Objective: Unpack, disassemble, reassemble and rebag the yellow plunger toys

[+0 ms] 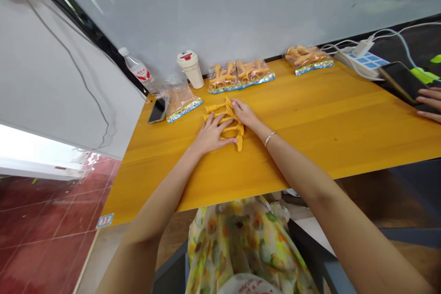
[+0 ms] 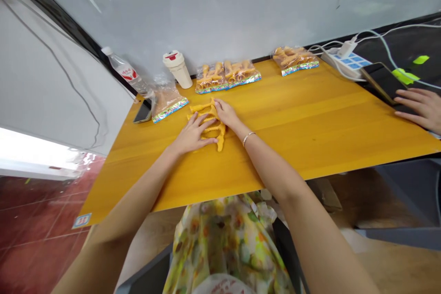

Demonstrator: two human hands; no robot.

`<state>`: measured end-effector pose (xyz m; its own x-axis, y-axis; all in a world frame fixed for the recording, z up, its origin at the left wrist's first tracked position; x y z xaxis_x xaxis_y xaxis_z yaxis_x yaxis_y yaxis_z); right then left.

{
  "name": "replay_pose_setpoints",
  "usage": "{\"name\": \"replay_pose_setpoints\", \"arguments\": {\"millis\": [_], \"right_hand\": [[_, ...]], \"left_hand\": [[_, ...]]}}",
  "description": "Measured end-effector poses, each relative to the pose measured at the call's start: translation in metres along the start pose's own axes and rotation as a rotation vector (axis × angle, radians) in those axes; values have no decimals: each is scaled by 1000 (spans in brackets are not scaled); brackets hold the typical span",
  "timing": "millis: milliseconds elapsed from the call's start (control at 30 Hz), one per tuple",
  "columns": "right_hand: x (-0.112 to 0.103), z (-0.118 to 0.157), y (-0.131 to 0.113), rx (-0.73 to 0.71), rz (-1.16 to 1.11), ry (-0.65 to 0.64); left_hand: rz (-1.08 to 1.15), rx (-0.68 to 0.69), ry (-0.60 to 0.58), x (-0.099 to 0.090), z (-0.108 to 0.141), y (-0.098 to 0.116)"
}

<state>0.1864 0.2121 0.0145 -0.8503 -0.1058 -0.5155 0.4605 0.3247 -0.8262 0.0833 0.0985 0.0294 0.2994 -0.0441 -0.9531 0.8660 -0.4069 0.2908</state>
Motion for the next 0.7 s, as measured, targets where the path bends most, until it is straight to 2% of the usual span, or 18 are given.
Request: {"name": "replay_pose_setpoints", "arguments": {"millis": [100, 167, 233, 267, 333, 433, 500, 600, 700], "right_hand": [[-6, 0, -3, -53, 154, -11], [-14, 2, 0, -60, 344, -5], [-22, 5, 9, -8, 552, -10], [-25, 6, 15, 25, 640, -25], [-27, 10, 21, 66, 762, -65], [-23, 12, 23, 70, 837, -120], [-21, 12, 23, 74, 867, -136], [-20, 11, 23, 77, 896, -136], [-20, 15, 22, 85, 914, -136]], "left_hand": [[127, 19, 156, -16, 1, -20], [207, -15, 337, -32, 8, -49], [235, -114, 488, -41, 19, -84], [226, -180, 515, -40, 23, -100], [168, -312, 465, -28, 26, -124], [58, -405, 288, -9, 23, -130], [19, -406, 251, -7, 21, -122], [-31, -420, 357, -23, 22, -114], [-66, -453, 457, -40, 23, -119]]}}
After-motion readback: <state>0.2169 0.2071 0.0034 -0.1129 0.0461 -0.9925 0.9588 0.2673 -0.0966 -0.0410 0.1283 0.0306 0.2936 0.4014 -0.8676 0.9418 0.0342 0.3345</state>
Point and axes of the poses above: each hand's wrist, its own z-axis away from the middle knuckle, its own x-axis out of the palm, y = z × x, the point moved 10 cm from there along -z, towards the middle knuckle, and after that the axes turned 3 degrees about z, right-handed, at the moved point
